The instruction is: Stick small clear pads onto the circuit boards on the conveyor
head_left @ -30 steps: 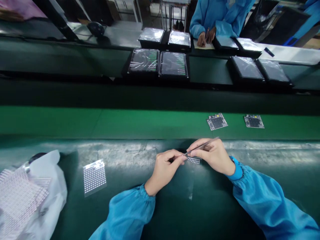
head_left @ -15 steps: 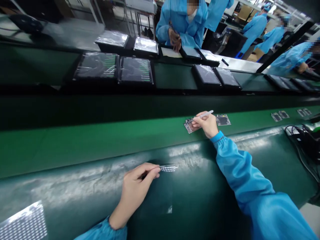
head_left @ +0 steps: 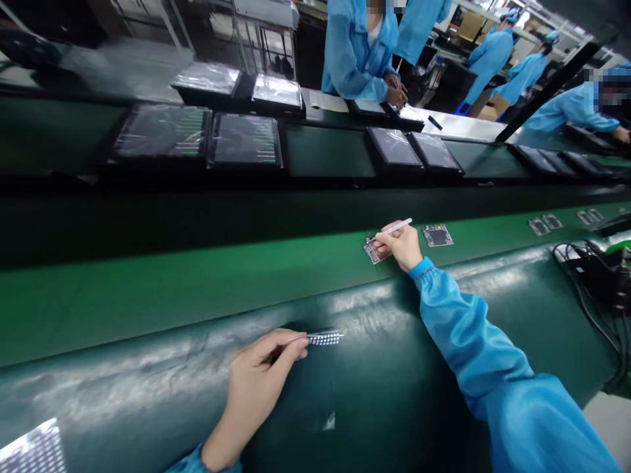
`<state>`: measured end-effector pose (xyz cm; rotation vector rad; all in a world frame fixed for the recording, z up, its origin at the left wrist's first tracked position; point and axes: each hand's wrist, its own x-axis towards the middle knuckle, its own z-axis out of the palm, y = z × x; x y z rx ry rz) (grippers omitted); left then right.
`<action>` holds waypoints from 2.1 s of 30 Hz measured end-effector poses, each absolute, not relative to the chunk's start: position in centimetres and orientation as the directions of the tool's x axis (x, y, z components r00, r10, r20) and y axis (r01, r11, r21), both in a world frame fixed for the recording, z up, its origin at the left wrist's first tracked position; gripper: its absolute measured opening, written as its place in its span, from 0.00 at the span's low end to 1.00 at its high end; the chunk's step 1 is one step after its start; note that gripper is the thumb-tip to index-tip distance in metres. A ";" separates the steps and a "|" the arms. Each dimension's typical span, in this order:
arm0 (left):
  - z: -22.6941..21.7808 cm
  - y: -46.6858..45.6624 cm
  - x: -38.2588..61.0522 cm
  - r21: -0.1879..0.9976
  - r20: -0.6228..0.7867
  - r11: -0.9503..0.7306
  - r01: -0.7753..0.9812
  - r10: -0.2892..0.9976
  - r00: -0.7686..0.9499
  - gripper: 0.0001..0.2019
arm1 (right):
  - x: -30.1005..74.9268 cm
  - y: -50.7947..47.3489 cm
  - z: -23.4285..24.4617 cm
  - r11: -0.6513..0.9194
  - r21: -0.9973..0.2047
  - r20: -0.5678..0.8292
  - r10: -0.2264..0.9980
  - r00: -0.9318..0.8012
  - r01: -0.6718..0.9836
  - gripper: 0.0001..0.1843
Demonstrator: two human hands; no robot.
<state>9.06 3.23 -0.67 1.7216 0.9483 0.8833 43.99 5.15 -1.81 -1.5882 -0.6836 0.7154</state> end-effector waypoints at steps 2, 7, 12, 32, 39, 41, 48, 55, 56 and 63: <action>-0.7 3.3 9.1 0.947 0.142 -0.251 0.202 0.889 0.436 0.07 | 44.2 5.1 -1.9 -0.122 -0.992 -0.067 0.764 0.641 0.042 0.24; -0.4 3.4 9.2 0.944 0.155 -0.263 0.199 0.887 0.436 0.08 | 44.9 4.8 -2.3 -0.102 -0.993 -0.043 0.760 0.649 0.054 0.22; -0.5 3.4 9.1 0.938 0.155 -0.270 0.218 0.888 0.432 0.08 | 45.0 4.2 -2.1 -0.113 -0.987 -0.017 0.779 0.627 0.115 0.20; -0.6 3.4 9.3 0.953 0.123 -0.225 0.201 0.898 0.422 0.06 | 45.1 1.0 -0.8 -0.077 0.073 0.135 0.989 0.067 0.994 0.26; -1.5 3.7 9.2 0.986 0.045 -0.111 0.122 0.894 0.445 0.05 | 45.0 -1.3 0.9 -0.222 -0.449 0.381 0.829 0.410 0.866 0.11; -1.7 3.7 9.3 0.995 0.018 -0.060 0.079 0.890 0.455 0.07 | 43.1 -3.0 0.7 -0.185 -0.679 0.349 0.770 0.534 0.710 0.13; -0.9 2.9 9.6 0.997 -0.016 0.046 -0.057 0.892 0.451 0.13 | 32.2 -7.9 0.0 -0.010 -0.900 0.153 0.929 0.338 0.435 0.15; -0.1 -1.0 8.1 0.997 -0.001 0.040 -0.072 0.882 0.471 0.15 | 27.0 -9.3 -0.3 0.087 -0.969 0.148 0.953 0.265 0.230 0.23; -0.3 -1.5 7.8 0.996 -0.007 0.050 -0.079 0.880 0.476 0.15 | 26.6 -9.6 -0.5 0.092 -0.971 0.152 0.952 0.266 0.223 0.21; -1.6 -3.8 6.1 0.974 -0.050 0.154 -0.167 0.862 0.504 0.28 | 25.4 -10.8 -1.8 0.081 -0.964 0.164 0.931 0.327 0.251 0.14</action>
